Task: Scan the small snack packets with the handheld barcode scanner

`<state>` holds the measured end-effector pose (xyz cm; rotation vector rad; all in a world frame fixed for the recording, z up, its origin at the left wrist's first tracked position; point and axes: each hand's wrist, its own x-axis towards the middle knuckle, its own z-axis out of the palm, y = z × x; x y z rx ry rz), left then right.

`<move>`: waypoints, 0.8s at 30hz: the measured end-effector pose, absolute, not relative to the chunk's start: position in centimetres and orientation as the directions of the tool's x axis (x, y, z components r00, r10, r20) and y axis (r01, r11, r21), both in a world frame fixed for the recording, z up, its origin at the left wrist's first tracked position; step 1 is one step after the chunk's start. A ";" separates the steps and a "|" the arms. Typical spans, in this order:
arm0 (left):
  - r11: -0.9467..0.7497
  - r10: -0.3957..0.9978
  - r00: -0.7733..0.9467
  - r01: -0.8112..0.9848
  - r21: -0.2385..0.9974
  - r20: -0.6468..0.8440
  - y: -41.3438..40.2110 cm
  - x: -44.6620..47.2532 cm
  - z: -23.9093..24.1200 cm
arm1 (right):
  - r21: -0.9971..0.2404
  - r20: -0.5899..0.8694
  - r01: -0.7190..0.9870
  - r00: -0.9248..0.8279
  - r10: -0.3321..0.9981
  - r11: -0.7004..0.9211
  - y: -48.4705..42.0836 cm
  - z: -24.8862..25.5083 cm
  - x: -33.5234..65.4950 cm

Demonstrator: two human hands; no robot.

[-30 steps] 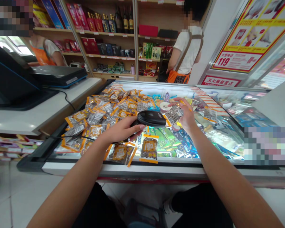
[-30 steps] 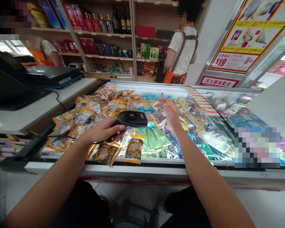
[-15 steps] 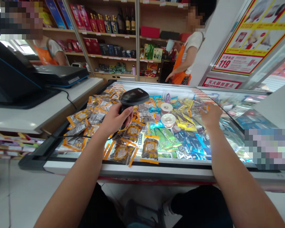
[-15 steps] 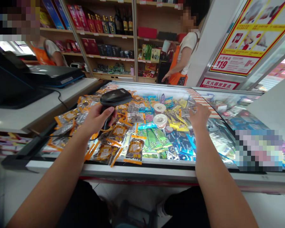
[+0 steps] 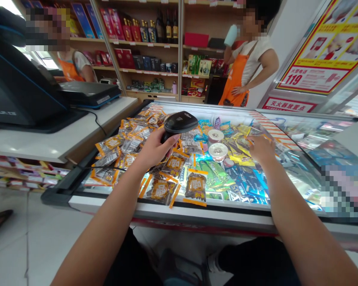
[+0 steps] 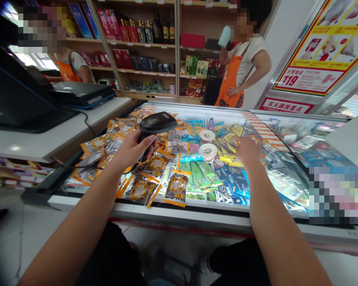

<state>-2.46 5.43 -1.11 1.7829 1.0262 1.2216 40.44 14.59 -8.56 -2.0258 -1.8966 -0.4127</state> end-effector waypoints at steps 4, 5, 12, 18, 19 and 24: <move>-0.419 0.903 0.228 0.272 0.866 0.365 5.6 -2.4 -1.7 | -0.209 0.547 0.965 -0.018 0.837 0.158 13.8 -7.8 38.1; -0.421 0.903 0.228 0.289 0.860 0.365 5.6 -2.3 -1.8 | -0.271 0.563 0.928 -0.063 0.824 0.256 13.4 -7.5 36.6; -0.465 0.880 0.270 0.323 0.824 0.391 5.4 -2.0 -1.6 | -0.467 0.470 0.597 -0.456 0.756 0.652 11.0 -6.5 23.8; -0.447 0.889 0.265 0.332 0.830 0.373 5.2 -1.9 -1.4 | -0.330 0.305 0.718 -0.533 0.789 0.613 11.0 -6.8 22.6; -0.446 0.890 0.263 0.331 0.832 0.372 5.2 -1.9 -1.4 | -0.323 0.282 0.750 -0.505 0.816 0.577 11.0 -6.6 23.2; -0.455 0.885 0.274 0.335 0.825 0.377 5.1 -2.0 -1.4 | -0.660 0.193 0.685 -0.242 0.951 0.309 11.1 -5.6 26.3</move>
